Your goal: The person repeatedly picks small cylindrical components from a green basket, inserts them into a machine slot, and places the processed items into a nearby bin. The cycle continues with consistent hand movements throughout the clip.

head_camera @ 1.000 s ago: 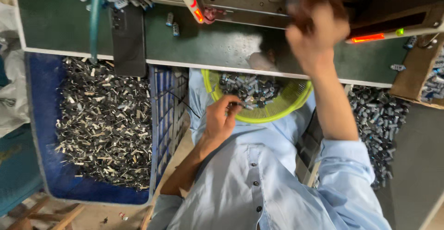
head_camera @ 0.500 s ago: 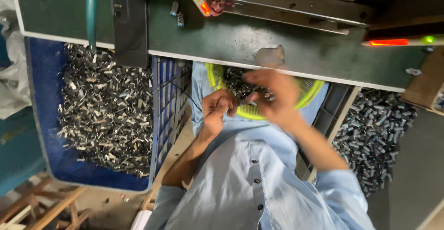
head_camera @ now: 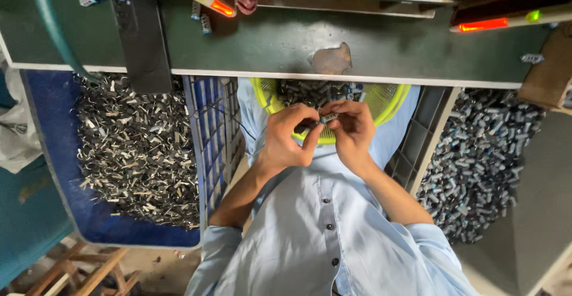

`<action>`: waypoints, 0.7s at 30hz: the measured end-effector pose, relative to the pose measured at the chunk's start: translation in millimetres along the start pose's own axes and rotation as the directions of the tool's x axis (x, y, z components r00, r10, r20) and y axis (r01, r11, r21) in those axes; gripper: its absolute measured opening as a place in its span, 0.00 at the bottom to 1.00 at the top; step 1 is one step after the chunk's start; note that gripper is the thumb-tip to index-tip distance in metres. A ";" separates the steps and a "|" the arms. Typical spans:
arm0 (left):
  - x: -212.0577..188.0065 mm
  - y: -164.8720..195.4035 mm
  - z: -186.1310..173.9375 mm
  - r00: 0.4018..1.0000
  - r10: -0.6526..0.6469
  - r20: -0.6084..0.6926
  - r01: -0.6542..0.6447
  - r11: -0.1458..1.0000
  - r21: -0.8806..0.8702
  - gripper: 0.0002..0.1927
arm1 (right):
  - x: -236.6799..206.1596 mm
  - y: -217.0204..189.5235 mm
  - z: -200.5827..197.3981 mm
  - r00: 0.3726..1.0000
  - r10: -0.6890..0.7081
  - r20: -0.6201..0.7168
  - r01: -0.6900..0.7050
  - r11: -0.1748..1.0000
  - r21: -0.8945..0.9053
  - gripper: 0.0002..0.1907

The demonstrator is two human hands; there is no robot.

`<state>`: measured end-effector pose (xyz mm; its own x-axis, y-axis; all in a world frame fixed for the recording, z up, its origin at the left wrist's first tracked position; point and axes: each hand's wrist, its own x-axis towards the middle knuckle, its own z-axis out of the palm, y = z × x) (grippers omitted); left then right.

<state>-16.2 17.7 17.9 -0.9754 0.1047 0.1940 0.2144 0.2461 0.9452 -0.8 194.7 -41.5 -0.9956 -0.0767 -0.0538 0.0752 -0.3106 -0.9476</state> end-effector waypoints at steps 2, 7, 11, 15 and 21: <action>1.2 4.9 -0.9 0.999 -0.027 -0.039 0.026 0.999 -0.020 0.07 | 1.9 1.9 -1.5 0.994 -0.092 0.058 0.094 0.995 -0.025 0.15; -6.3 8.1 -8.7 0.993 -0.112 -0.022 0.110 0.989 -0.097 0.06 | 3.5 18.9 -5.5 0.995 -0.099 0.001 0.098 0.981 -0.165 0.17; -20.4 -5.2 -40.6 0.965 -0.143 0.220 0.235 0.844 -0.482 0.15 | 12.5 22.6 -3.9 0.974 0.179 -0.140 -0.119 0.925 0.360 0.14; -27.1 -22.2 -66.4 0.954 0.044 0.297 0.251 0.422 -0.871 0.28 | 54.1 -22.9 -8.2 0.990 -0.080 -0.119 0.088 0.994 0.061 0.18; -16.7 -51.9 1.7 0.918 -0.284 0.276 0.111 0.854 0.508 0.12 | 173.3 -102.1 -4.0 0.584 -0.645 0.493 0.741 0.175 -0.649 0.16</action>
<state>-11.0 4.9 -34.8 -0.9423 0.2926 -0.1629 0.1006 0.7113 0.6957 -181.2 216.9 44.6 -0.6023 -0.3117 0.7349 -0.7605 0.5037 -0.4097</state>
